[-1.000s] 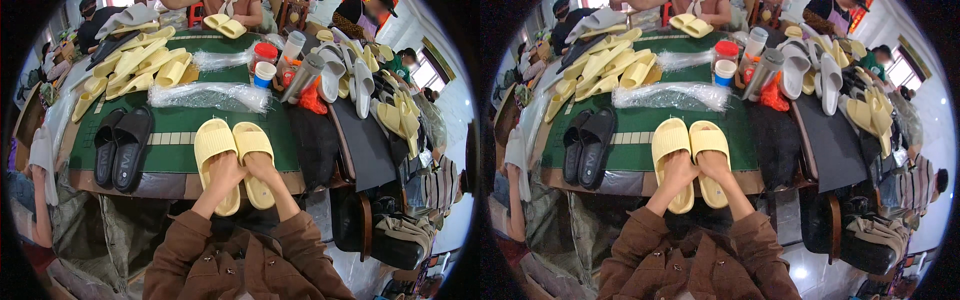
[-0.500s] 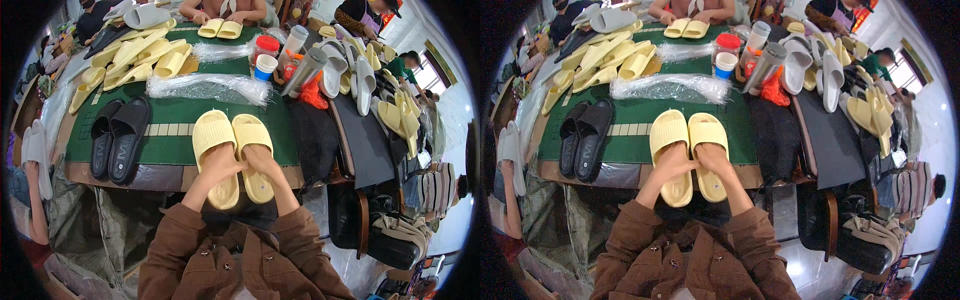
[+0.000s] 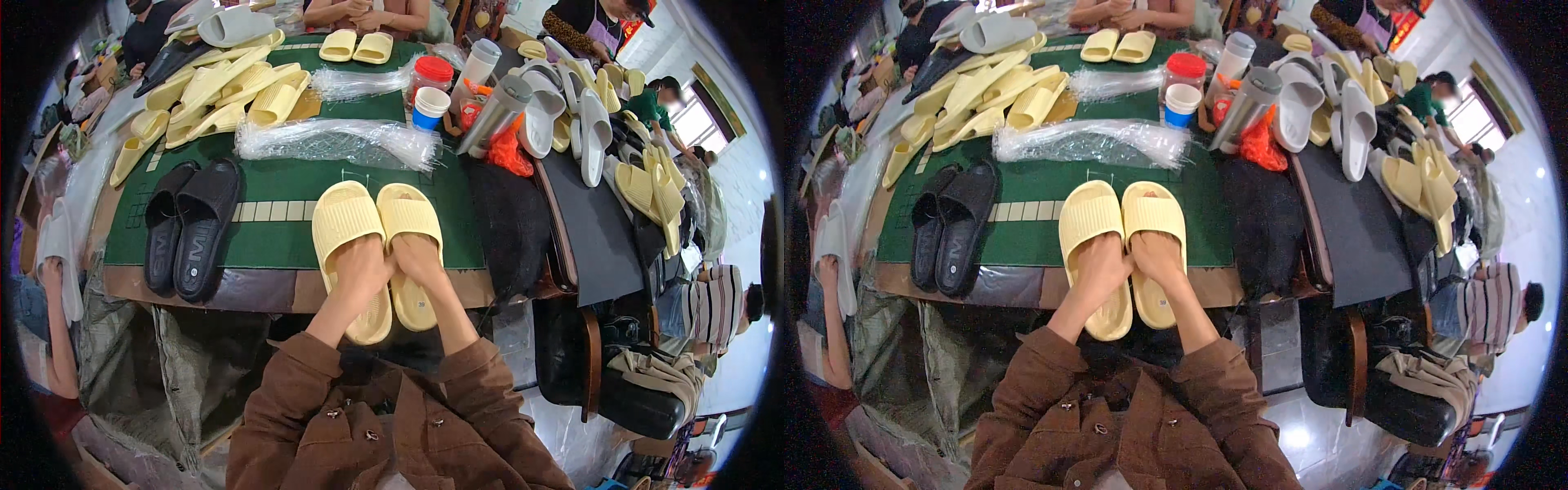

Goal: The person assembles plastic slippers by hand at a workbench. They pick up pairs of yellow, white, and black slippers, insert small fasteners into the straps, and place the finished pairs on the table. The process involves repetitive handling of individual units and fasteners.

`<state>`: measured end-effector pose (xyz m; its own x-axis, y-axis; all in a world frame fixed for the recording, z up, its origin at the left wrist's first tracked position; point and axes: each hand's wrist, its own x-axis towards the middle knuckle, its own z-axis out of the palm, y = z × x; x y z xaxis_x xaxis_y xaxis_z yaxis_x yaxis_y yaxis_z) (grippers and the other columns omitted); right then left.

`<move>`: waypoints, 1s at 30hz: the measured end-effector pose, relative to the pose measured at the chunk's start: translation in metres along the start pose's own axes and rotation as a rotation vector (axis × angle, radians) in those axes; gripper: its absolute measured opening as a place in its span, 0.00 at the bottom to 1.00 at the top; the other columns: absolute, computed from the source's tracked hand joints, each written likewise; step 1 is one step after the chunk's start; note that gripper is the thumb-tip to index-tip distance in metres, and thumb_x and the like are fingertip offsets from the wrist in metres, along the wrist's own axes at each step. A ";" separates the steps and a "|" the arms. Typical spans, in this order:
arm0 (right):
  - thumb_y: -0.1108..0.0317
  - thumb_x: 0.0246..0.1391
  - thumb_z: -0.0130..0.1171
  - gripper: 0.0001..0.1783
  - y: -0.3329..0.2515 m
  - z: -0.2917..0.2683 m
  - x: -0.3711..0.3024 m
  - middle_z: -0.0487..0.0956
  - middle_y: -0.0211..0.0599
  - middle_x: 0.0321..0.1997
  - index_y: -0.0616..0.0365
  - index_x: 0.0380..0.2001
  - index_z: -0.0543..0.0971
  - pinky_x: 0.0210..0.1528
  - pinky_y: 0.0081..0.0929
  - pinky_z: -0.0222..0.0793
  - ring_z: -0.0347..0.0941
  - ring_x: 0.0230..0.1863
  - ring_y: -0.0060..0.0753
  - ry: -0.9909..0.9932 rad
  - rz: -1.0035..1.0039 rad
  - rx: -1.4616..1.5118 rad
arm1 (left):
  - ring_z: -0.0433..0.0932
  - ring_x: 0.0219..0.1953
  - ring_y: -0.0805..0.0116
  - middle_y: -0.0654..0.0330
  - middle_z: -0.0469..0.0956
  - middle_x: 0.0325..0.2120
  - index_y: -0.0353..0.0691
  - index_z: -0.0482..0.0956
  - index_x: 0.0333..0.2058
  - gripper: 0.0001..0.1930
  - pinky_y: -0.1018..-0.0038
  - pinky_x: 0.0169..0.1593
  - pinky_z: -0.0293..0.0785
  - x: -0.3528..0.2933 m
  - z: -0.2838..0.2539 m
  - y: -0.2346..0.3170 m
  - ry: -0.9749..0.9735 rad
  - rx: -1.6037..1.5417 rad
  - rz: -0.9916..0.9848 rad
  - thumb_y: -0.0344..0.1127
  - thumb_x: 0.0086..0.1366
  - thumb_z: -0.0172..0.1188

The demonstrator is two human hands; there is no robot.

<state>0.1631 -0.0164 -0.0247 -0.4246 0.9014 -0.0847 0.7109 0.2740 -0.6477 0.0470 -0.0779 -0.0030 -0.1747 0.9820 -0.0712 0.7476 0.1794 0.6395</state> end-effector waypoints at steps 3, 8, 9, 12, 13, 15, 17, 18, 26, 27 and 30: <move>0.63 0.56 0.42 0.23 -0.005 -0.006 -0.001 0.71 0.62 0.54 0.68 0.48 0.73 0.60 0.45 0.58 0.66 0.55 0.60 -0.047 0.011 0.024 | 0.78 0.41 0.44 0.37 0.76 0.41 0.25 0.74 0.43 0.24 0.56 0.43 0.75 0.007 -0.001 0.000 -0.010 0.056 -0.020 0.44 0.58 0.58; 0.63 0.58 0.42 0.21 -0.003 -0.012 -0.010 0.73 0.60 0.51 0.68 0.47 0.73 0.58 0.43 0.61 0.67 0.54 0.59 -0.073 -0.022 0.168 | 0.79 0.42 0.46 0.39 0.77 0.41 0.27 0.75 0.42 0.23 0.56 0.43 0.76 0.006 0.014 -0.005 0.132 0.101 0.021 0.45 0.60 0.56; 0.63 0.59 0.43 0.21 -0.009 -0.021 -0.015 0.74 0.60 0.50 0.68 0.46 0.74 0.57 0.42 0.62 0.69 0.52 0.59 -0.143 0.009 0.236 | 0.79 0.41 0.47 0.39 0.77 0.41 0.27 0.75 0.42 0.23 0.56 0.43 0.76 0.006 0.014 -0.007 0.122 0.124 0.021 0.45 0.60 0.56; 0.65 0.61 0.46 0.17 -0.015 -0.035 -0.035 0.78 0.57 0.44 0.68 0.43 0.76 0.50 0.36 0.67 0.74 0.48 0.50 -0.053 -0.169 0.153 | 0.79 0.42 0.48 0.40 0.78 0.40 0.28 0.75 0.42 0.23 0.57 0.44 0.76 0.006 0.013 -0.007 0.098 0.164 0.047 0.46 0.61 0.54; 0.66 0.61 0.47 0.15 -0.016 -0.037 -0.042 0.79 0.56 0.42 0.68 0.42 0.77 0.47 0.33 0.68 0.76 0.46 0.46 0.023 -0.275 0.079 | 0.79 0.42 0.48 0.40 0.78 0.40 0.28 0.75 0.42 0.23 0.57 0.44 0.76 0.006 0.012 -0.007 0.091 0.173 0.057 0.47 0.62 0.54; 0.68 0.60 0.50 0.14 -0.016 -0.042 -0.056 0.80 0.53 0.41 0.67 0.43 0.78 0.46 0.32 0.70 0.77 0.46 0.42 0.124 -0.354 0.160 | 0.79 0.43 0.48 0.41 0.78 0.40 0.28 0.75 0.42 0.23 0.57 0.46 0.75 0.005 0.009 -0.004 0.040 0.145 0.012 0.47 0.63 0.53; 0.71 0.58 0.52 0.13 -0.026 -0.050 -0.059 0.80 0.53 0.41 0.64 0.44 0.79 0.41 0.36 0.73 0.79 0.41 0.51 0.192 -0.340 0.262 | 0.77 0.45 0.46 0.41 0.77 0.42 0.28 0.75 0.43 0.24 0.57 0.49 0.73 0.002 -0.001 0.000 -0.052 0.081 -0.053 0.48 0.63 0.53; 0.71 0.58 0.52 0.12 -0.027 -0.061 -0.056 0.81 0.51 0.38 0.64 0.41 0.80 0.39 0.33 0.73 0.79 0.38 0.49 0.172 -0.209 0.235 | 0.76 0.47 0.45 0.40 0.77 0.43 0.28 0.75 0.44 0.24 0.56 0.51 0.71 0.002 -0.009 0.005 -0.123 0.031 -0.086 0.48 0.63 0.53; 0.66 0.56 0.54 0.12 -0.007 -0.075 0.036 0.81 0.49 0.31 0.62 0.36 0.80 0.38 0.36 0.72 0.79 0.36 0.49 0.278 -0.230 0.068 | 0.76 0.46 0.44 0.39 0.76 0.44 0.28 0.75 0.44 0.25 0.56 0.52 0.70 0.001 0.005 0.003 0.069 -0.001 -0.008 0.49 0.62 0.53; 0.62 0.55 0.55 0.13 -0.009 -0.072 0.045 0.81 0.49 0.31 0.60 0.34 0.81 0.39 0.39 0.72 0.78 0.36 0.50 0.256 -0.211 0.082 | 0.76 0.46 0.43 0.40 0.76 0.43 0.28 0.75 0.44 0.25 0.56 0.52 0.70 0.002 0.006 0.003 0.066 -0.006 -0.036 0.49 0.62 0.53; 0.58 0.54 0.57 0.14 -0.025 -0.062 0.059 0.81 0.47 0.31 0.58 0.32 0.82 0.39 0.40 0.73 0.79 0.36 0.50 0.193 -0.198 -0.133 | 0.76 0.45 0.44 0.40 0.76 0.43 0.28 0.75 0.44 0.25 0.56 0.51 0.71 0.002 0.004 0.001 0.038 0.032 -0.044 0.49 0.62 0.53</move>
<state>0.1552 0.0504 0.0339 -0.4567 0.8698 0.1869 0.6975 0.4805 -0.5316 0.0499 -0.0753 -0.0060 -0.2314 0.9704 -0.0694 0.7586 0.2246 0.6117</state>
